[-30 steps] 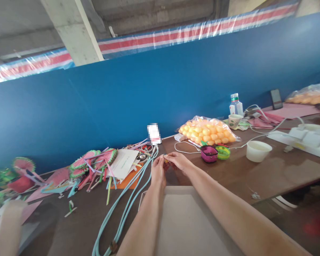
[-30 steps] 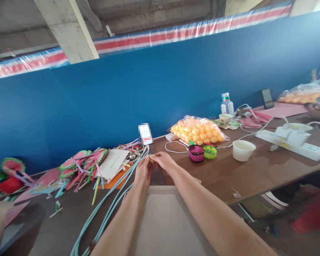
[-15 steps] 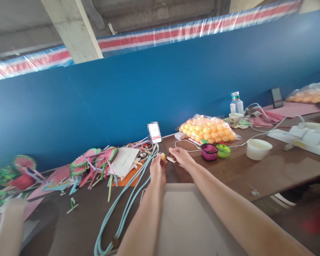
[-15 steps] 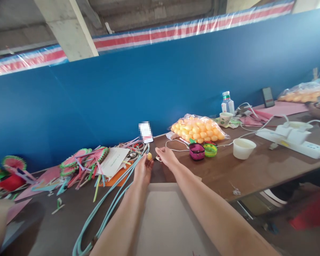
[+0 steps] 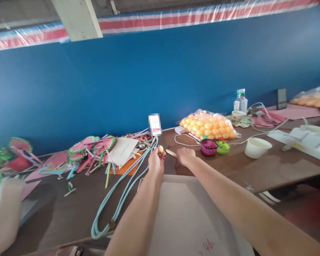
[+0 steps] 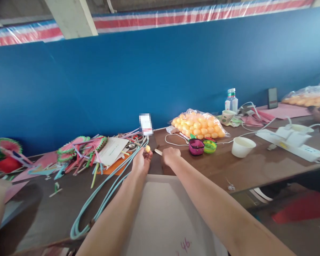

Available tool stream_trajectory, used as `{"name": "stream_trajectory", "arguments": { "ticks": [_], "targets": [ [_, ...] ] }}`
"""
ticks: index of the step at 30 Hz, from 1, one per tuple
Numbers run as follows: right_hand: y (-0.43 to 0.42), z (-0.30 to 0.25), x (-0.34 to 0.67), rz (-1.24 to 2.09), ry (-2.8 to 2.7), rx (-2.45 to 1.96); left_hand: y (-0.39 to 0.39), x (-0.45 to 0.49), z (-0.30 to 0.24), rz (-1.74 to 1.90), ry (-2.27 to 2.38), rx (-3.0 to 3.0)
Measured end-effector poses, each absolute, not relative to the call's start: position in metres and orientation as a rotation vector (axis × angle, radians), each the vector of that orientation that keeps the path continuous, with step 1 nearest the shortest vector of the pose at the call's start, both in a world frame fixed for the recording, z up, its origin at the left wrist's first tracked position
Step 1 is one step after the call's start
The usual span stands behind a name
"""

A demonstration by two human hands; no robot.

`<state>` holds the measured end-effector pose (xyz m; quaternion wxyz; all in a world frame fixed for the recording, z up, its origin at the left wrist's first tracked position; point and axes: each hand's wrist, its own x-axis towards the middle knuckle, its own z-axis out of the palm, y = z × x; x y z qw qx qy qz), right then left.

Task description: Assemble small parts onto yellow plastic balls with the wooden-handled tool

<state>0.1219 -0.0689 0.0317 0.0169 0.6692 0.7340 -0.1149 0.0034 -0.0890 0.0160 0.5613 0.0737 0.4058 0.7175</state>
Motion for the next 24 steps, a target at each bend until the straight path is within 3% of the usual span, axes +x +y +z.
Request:
{"name": "stream_trajectory", "arguments": {
  "ticks": [10, 16, 24],
  "targets": [
    [-0.076, 0.028, 0.142, -0.407, 2.477, 2.179, -0.088, 0.004, 0.011, 1.664, 1.028, 0.177],
    [-0.087, 0.035, 0.145, -0.115, 2.827, 2.39, -0.088, 0.003, 0.014, 1.678, 1.03, 0.12],
    [-0.107, 0.042, 0.151, 0.236, 2.989, 2.319, -0.088, 0.002, 0.016, 1.731, 1.001, 0.095]
  ]
}}
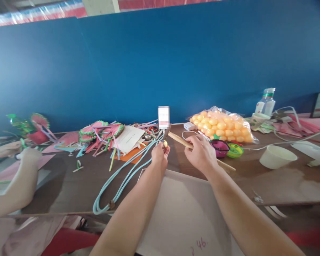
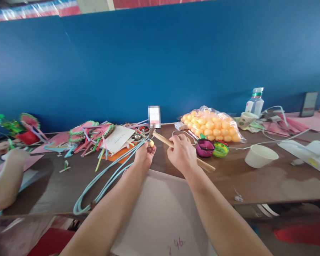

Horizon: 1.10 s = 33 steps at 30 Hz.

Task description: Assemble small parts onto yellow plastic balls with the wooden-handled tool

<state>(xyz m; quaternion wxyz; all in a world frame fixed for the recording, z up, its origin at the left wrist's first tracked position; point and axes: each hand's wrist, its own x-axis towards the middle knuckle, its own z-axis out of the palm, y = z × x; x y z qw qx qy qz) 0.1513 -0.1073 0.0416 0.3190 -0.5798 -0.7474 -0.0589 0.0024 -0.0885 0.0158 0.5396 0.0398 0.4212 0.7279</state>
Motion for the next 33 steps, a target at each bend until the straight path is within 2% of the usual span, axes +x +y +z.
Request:
{"name": "stream_trajectory", "arguments": {
  "ticks": [33],
  "targets": [
    [-0.1116, 0.0448, 0.1522, -0.146, -1.932, -1.555, -0.0926, 0.0031, 0.0213, 1.745, 0.956, 0.081]
  ]
}}
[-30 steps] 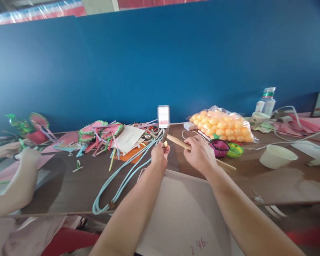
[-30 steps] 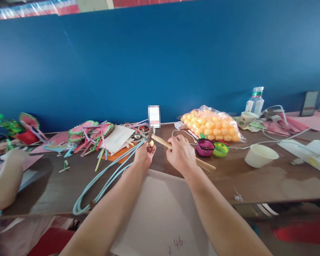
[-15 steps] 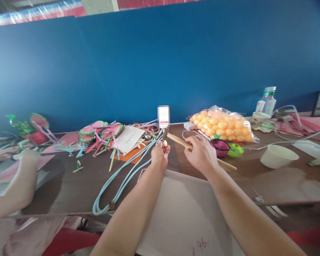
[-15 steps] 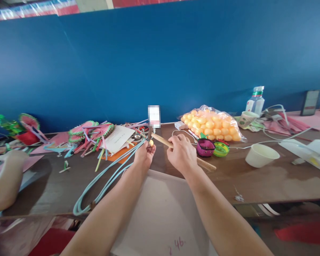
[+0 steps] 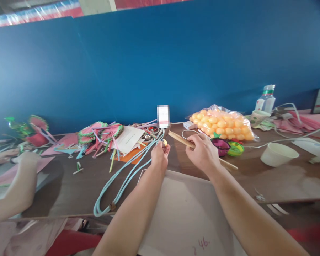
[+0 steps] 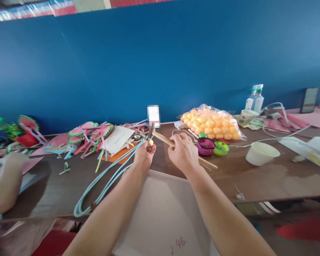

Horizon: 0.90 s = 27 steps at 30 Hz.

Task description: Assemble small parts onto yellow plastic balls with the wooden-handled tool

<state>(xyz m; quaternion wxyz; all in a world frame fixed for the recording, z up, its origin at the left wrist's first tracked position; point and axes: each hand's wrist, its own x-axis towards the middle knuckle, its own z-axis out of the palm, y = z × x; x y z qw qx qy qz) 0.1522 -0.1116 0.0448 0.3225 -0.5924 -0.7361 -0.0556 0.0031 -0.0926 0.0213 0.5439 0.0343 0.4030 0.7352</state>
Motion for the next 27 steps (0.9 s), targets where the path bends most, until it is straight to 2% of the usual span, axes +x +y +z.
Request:
{"name": "stream_trajectory", "arguments": {
  "ticks": [27],
  "targets": [
    [-0.1118, 0.0433, 0.1494, -0.142, -1.96, -1.535, -0.0939, 0.0039, 0.0227, 1.739, 0.939, 0.102]
  ]
}}
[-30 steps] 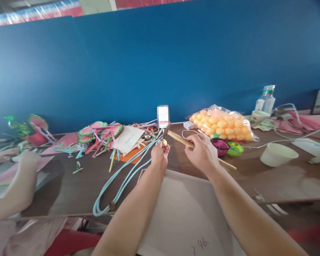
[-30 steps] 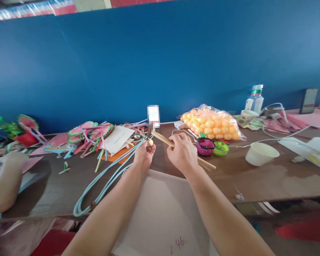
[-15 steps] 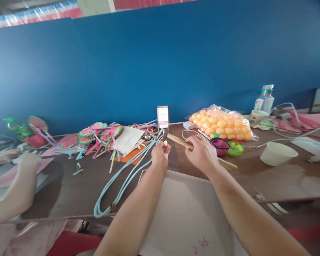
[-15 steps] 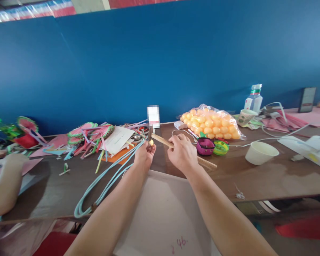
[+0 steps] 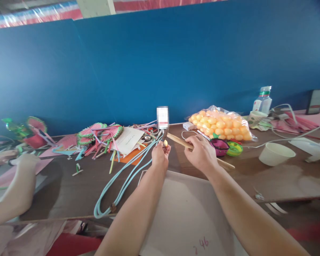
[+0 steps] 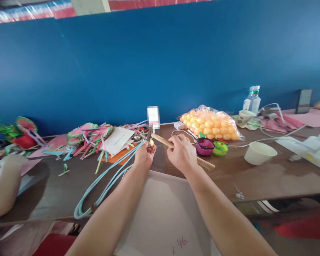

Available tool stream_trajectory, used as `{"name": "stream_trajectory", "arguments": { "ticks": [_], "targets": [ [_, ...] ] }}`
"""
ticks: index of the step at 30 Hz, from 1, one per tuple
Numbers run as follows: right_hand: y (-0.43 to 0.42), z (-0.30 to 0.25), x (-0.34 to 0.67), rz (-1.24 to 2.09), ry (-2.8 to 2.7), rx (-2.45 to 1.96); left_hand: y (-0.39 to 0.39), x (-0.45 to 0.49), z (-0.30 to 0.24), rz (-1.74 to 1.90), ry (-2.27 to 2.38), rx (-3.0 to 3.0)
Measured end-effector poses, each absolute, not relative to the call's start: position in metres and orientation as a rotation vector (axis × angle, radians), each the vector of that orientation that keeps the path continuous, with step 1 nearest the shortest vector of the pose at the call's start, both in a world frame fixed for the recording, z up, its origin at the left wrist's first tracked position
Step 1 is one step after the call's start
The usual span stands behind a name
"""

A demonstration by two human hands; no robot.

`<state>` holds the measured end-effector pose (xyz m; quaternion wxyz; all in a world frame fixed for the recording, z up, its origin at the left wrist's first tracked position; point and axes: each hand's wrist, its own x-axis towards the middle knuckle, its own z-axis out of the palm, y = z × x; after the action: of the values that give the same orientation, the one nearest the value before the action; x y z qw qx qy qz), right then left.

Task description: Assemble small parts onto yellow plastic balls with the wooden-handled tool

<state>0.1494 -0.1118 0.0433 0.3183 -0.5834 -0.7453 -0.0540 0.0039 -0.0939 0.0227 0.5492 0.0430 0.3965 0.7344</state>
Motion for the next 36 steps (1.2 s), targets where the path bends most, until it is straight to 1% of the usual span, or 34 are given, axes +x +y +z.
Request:
{"name": "stream_trajectory", "arguments": {
  "ticks": [36],
  "targets": [
    [-0.1085, 0.0401, 0.1484, -0.072, -1.962, -1.562, -0.0941, 0.004, 0.024, 1.729, 0.936, 0.046]
  ]
}}
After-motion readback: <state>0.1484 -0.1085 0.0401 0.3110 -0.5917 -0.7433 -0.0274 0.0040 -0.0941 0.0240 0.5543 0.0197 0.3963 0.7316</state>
